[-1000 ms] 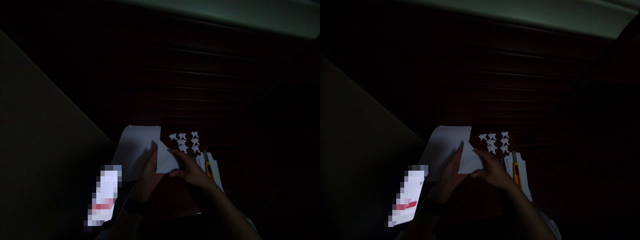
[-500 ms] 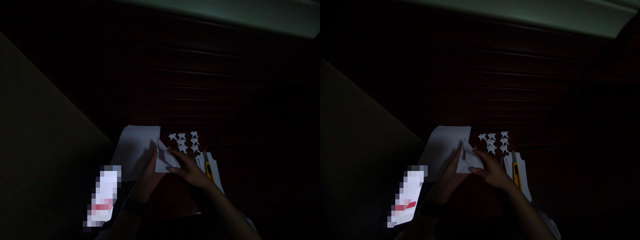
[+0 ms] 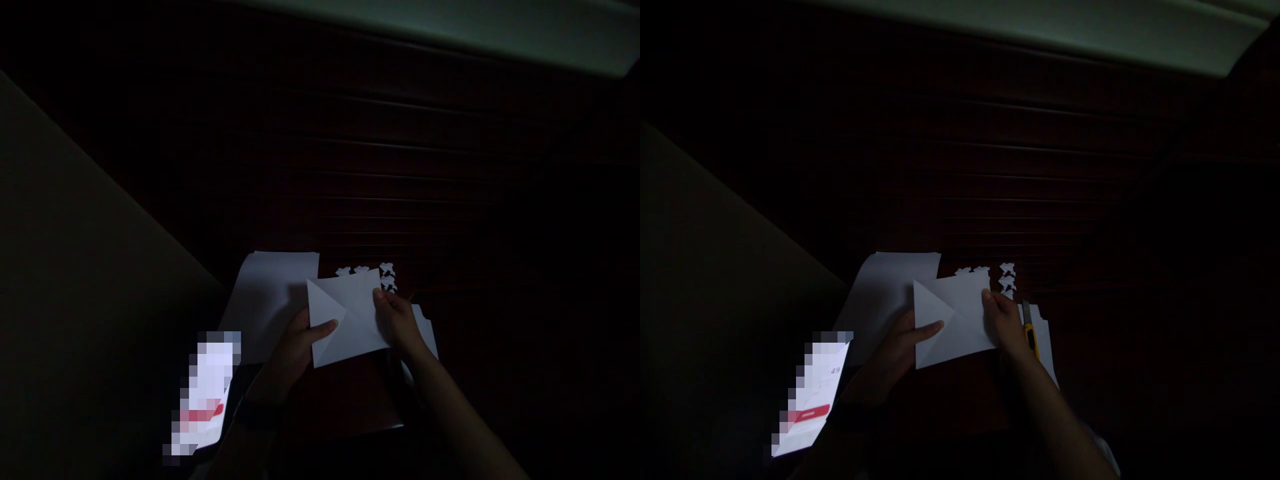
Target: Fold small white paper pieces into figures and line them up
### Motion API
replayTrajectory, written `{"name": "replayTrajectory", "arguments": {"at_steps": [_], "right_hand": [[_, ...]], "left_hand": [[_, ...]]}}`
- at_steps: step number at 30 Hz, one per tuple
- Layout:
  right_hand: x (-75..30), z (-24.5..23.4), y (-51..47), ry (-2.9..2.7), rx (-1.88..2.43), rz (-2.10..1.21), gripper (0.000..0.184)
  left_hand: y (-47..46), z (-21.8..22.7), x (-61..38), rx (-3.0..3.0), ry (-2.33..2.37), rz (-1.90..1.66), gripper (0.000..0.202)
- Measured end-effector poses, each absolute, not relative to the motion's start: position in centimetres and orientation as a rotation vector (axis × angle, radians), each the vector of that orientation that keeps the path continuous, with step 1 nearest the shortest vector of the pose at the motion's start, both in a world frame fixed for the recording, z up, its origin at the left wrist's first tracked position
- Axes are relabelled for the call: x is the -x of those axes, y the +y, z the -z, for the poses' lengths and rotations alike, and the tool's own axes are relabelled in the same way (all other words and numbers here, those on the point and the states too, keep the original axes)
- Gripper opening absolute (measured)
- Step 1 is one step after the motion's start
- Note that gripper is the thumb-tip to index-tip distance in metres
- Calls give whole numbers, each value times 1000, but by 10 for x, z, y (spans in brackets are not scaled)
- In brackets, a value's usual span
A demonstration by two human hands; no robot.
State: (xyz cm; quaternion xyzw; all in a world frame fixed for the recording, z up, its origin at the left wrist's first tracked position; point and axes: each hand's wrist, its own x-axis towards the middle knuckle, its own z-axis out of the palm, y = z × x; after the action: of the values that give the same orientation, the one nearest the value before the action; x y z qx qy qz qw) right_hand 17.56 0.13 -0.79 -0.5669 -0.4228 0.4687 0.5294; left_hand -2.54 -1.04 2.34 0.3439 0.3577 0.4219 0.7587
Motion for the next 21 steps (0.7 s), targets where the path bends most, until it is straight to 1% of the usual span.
{"name": "replayTrajectory", "arguments": {"at_steps": [4, 7, 10, 12, 18, 21], "right_hand": [[-175, 8, 3, -788, 1244, -1355, 36], [-175, -1, -2, -777, 1157, -1514, 35], [-176, -11, -8, -886, 1079, -1648, 44], [-179, -14, -10, -958, 1072, -1693, 48], [-186, -13, -10, -1069, 1125, -1698, 43], [-189, -17, -12, -1123, 1125, -1728, 41]], "left_hand": [[-7, -17, 33, -926, 907, -820, 35], [-7, -19, 37, -954, 961, -781, 38], [-9, -25, 40, -930, 957, -761, 40], [-9, -28, 41, -934, 944, -736, 41], [-8, -33, 46, -963, 873, -654, 37], [-9, -35, 48, -926, 863, -626, 39]]}}
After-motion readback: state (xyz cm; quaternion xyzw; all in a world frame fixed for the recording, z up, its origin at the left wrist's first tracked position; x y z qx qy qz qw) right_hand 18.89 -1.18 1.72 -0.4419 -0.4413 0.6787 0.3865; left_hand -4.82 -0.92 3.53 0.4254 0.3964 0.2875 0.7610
